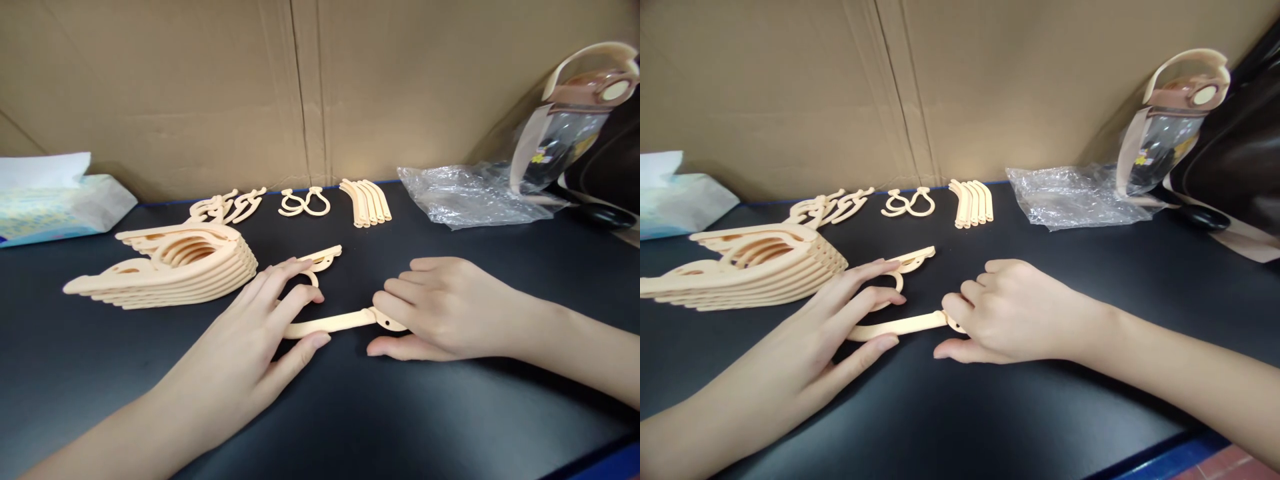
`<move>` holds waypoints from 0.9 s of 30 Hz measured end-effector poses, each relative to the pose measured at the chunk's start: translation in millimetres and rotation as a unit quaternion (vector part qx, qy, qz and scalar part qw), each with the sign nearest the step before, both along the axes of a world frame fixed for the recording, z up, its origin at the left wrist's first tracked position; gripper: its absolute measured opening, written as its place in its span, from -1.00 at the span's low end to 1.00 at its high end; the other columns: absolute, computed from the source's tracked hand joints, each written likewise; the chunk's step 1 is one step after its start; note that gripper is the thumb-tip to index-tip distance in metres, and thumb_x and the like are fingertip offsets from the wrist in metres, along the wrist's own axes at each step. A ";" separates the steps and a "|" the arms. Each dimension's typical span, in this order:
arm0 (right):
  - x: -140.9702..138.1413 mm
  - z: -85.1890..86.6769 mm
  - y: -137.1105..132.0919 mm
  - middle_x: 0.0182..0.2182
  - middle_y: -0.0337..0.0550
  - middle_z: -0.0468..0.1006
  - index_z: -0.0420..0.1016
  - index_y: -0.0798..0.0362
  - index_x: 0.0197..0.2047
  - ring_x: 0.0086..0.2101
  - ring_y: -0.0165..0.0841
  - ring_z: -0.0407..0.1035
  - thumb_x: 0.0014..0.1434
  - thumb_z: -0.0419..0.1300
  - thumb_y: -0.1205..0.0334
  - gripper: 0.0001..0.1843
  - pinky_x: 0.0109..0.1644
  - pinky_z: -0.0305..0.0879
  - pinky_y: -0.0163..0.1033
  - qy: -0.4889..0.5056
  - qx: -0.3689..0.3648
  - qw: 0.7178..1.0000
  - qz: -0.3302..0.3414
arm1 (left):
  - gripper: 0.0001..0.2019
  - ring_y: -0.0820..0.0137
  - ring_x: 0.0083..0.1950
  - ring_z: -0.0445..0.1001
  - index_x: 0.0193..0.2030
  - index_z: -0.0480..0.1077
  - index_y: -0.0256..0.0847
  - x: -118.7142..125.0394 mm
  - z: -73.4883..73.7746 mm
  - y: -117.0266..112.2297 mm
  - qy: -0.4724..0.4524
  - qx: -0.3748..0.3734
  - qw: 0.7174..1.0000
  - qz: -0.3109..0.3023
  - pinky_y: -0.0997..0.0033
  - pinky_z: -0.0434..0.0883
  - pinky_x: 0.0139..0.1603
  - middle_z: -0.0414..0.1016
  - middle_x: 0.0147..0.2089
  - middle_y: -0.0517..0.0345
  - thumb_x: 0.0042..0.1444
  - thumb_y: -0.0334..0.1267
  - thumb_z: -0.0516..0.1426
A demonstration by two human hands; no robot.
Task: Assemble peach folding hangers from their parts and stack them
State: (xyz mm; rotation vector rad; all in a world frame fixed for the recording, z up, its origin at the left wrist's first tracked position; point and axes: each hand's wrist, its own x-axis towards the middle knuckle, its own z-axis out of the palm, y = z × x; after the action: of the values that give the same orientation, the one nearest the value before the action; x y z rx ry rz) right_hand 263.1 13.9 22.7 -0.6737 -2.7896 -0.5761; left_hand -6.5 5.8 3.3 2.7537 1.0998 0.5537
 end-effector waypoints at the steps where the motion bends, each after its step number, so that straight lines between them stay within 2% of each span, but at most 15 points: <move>1: -0.1 0.8 0.3 -0.60 -0.30 0.42 0.36 0.04 -0.43 -0.62 -0.40 0.15 0.44 -0.01 0.00 -0.55 -0.41 -0.01 -0.22 0.004 -0.019 1.000 -0.001 | -0.76 0.11 0.35 0.27 0.14 0.30 -0.08 -0.4 -0.1 -0.1 0.003 0.001 1.000 0.005 0.07 0.35 0.26 0.21 0.35 -0.02 0.40 -0.13 0.03; 5: -0.2 4.2 3.3 -0.52 -0.33 0.43 0.41 0.04 -0.34 -0.56 -0.40 0.11 0.34 0.07 0.21 -0.78 -0.34 0.03 -0.24 0.034 -0.130 0.991 -0.024 | -0.64 0.07 0.39 0.25 0.25 0.26 -0.10 -1.3 -0.6 0.5 0.021 0.021 0.999 0.014 0.00 0.37 0.28 0.21 0.39 -0.06 0.39 -0.06 0.04; 8: 0.8 5.5 6.7 -0.48 -0.33 0.40 0.40 0.03 -0.34 -0.51 -0.39 0.09 0.27 0.09 0.26 -0.86 -0.29 0.04 -0.24 0.047 -0.184 0.981 -0.031 | -0.56 0.02 0.42 0.23 0.30 0.24 -0.16 -1.0 -1.1 1.5 0.037 0.049 0.998 0.019 -0.05 0.39 0.28 0.23 0.40 -0.12 0.39 -0.01 0.04; 13: 3.0 7.6 9.5 -0.43 -0.26 0.38 0.38 0.05 -0.37 -0.43 -0.36 0.10 0.15 0.06 0.37 -0.90 -0.19 0.06 -0.18 0.039 -0.212 0.976 -0.019 | -0.50 -0.02 0.40 0.27 0.30 0.26 -0.16 0.2 -1.7 0.8 0.049 0.066 0.996 0.037 -0.12 0.42 0.25 0.25 0.40 -0.15 0.37 0.09 0.02; 18: 3.1 9.8 9.9 -0.38 -0.21 0.40 0.41 0.08 -0.33 -0.38 -0.33 0.15 0.09 0.05 0.43 -0.85 -0.13 0.10 -0.13 0.043 -0.224 0.973 -0.023 | -0.49 -0.04 0.39 0.28 0.31 0.20 -0.16 0.4 1.1 0.2 0.047 0.055 0.997 0.039 -0.19 0.41 0.24 0.26 0.40 -0.20 0.37 0.09 0.02; 20: 3.1 9.5 10.3 -0.36 -0.19 0.41 0.43 0.09 -0.32 -0.36 -0.31 0.17 0.09 0.04 0.46 -0.83 -0.11 0.12 -0.12 0.047 -0.221 0.974 -0.021 | -0.52 -0.01 0.40 0.29 0.25 0.18 -0.16 0.4 2.0 0.5 0.023 0.034 0.998 0.046 -0.15 0.42 0.24 0.30 0.37 -0.21 0.36 0.09 0.04; 22: 3.7 8.9 10.9 -0.32 -0.16 0.43 0.44 0.10 -0.30 -0.33 -0.30 0.21 0.10 0.05 0.48 -0.81 -0.07 0.15 -0.10 0.047 -0.218 0.975 -0.017 | -0.62 0.03 0.39 0.30 0.11 0.19 -0.14 0.2 2.3 0.6 -0.003 0.017 0.999 0.049 -0.07 0.45 0.21 0.33 0.34 -0.21 0.35 0.08 0.05; 25: 5.2 8.2 11.8 -0.24 -0.11 0.48 0.46 0.11 -0.28 -0.25 -0.27 0.29 0.16 0.05 0.50 -0.80 0.00 0.19 -0.08 0.050 -0.210 0.976 -0.010 | -0.73 0.04 0.39 0.30 -0.10 0.18 -0.09 -0.4 1.5 -0.2 -0.006 0.021 0.999 0.039 -0.01 0.46 0.17 0.35 0.32 -0.19 0.36 0.06 0.05; 27: 5.6 8.1 12.6 -0.18 -0.07 0.51 0.48 0.11 -0.27 -0.17 -0.24 0.35 0.21 0.04 0.50 -0.79 0.05 0.21 -0.06 0.058 -0.197 0.979 -0.002 | -0.75 0.05 0.40 0.28 -0.13 0.19 -0.09 -0.3 0.3 -0.8 -0.001 0.032 0.999 0.034 0.01 0.44 0.19 0.32 0.33 -0.17 0.38 0.04 0.04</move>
State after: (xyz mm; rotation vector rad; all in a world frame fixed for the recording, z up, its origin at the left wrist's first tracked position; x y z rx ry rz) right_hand 268.7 26.5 30.8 -0.7569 -2.8124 0.0228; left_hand -6.8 5.1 3.6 2.7782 1.1997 0.6115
